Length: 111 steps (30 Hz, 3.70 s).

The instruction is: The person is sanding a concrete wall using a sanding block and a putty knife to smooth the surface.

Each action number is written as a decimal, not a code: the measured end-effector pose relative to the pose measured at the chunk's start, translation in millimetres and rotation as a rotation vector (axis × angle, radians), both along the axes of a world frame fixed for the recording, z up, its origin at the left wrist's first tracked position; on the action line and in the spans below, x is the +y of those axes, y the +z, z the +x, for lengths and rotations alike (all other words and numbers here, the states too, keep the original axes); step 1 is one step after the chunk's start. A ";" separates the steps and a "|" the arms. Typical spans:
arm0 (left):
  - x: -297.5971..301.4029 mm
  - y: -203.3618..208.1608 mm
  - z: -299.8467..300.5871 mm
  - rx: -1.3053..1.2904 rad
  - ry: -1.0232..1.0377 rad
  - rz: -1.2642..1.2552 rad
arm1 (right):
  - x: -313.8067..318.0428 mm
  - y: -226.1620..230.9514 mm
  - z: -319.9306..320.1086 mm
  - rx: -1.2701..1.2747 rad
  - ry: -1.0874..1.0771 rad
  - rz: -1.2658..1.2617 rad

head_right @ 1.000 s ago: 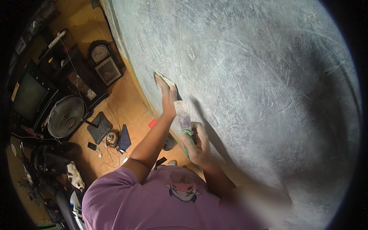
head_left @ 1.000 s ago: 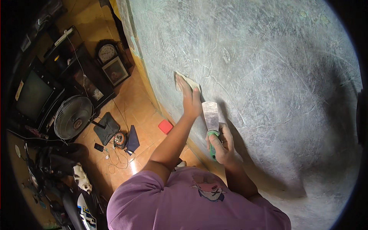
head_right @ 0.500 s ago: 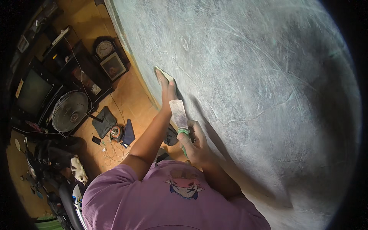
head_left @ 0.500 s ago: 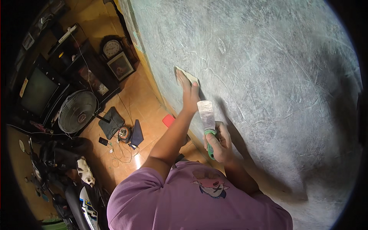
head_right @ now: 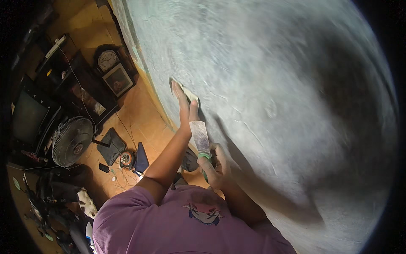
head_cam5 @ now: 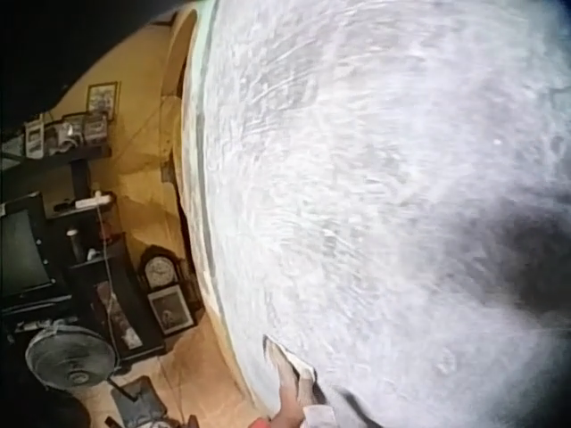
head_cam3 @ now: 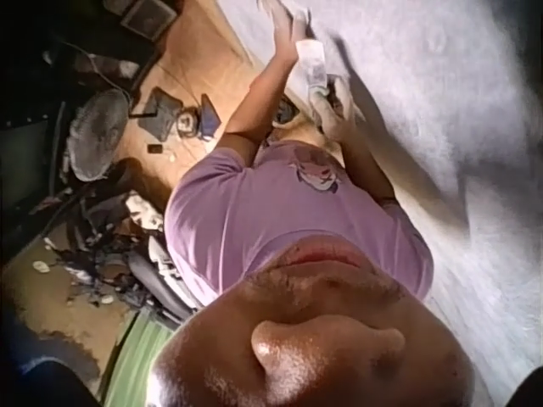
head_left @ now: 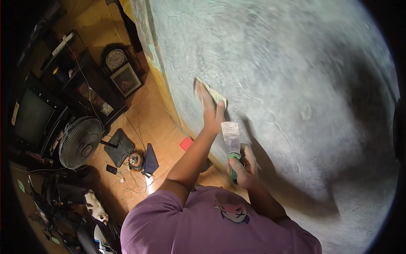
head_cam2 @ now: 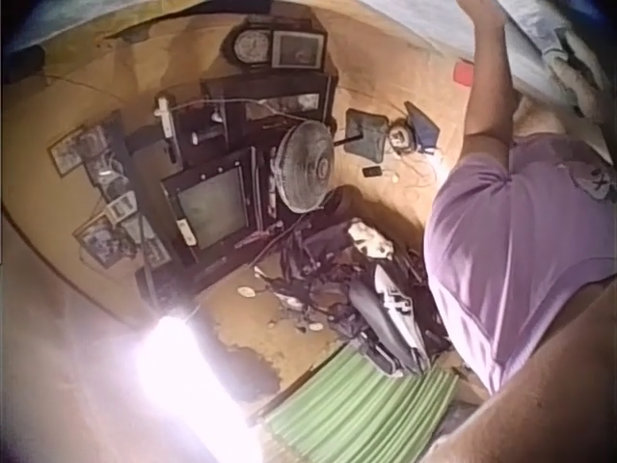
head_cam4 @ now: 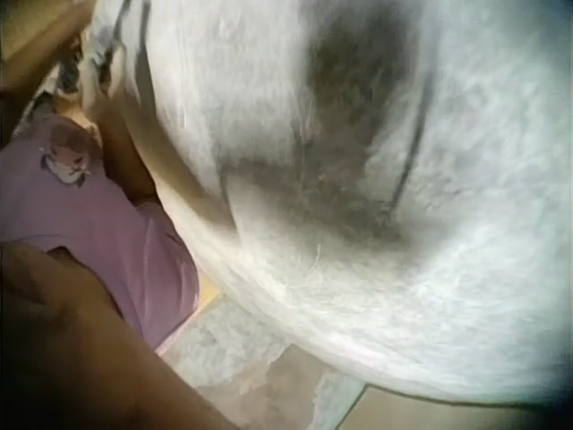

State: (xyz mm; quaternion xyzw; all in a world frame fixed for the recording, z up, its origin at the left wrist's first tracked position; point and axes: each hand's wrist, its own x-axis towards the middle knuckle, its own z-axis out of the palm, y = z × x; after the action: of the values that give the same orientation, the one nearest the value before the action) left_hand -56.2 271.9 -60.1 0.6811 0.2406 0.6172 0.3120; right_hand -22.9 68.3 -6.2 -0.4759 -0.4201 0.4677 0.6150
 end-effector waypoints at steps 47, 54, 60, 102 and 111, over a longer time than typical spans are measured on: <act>64.1 -40.1 -28.4 0.095 -0.063 -0.004 | 102.9 -11.4 -70.1 -0.079 -0.238 -0.142; 116.0 -22.8 -38.6 -0.093 -0.043 -0.153 | 113.9 -15.6 -68.1 -0.068 -0.224 -0.104; 80.2 -52.6 -27.3 -0.004 -0.077 -0.087 | 110.2 -28.2 -69.8 -0.115 -0.204 -0.137; 100.9 -233.4 -19.3 -0.278 0.054 -0.568 | 146.1 -133.0 -48.4 0.113 0.012 -0.479; 101.9 -238.6 -31.2 -0.179 0.038 -0.562 | 176.6 -166.0 -70.9 0.085 -0.053 -0.438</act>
State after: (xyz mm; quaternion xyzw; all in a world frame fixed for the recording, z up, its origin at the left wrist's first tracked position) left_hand -87.3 373.7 -298.7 0.5061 0.3862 0.5900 0.4966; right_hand -93.8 244.9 -172.2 -0.5888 -0.2697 0.5512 0.5261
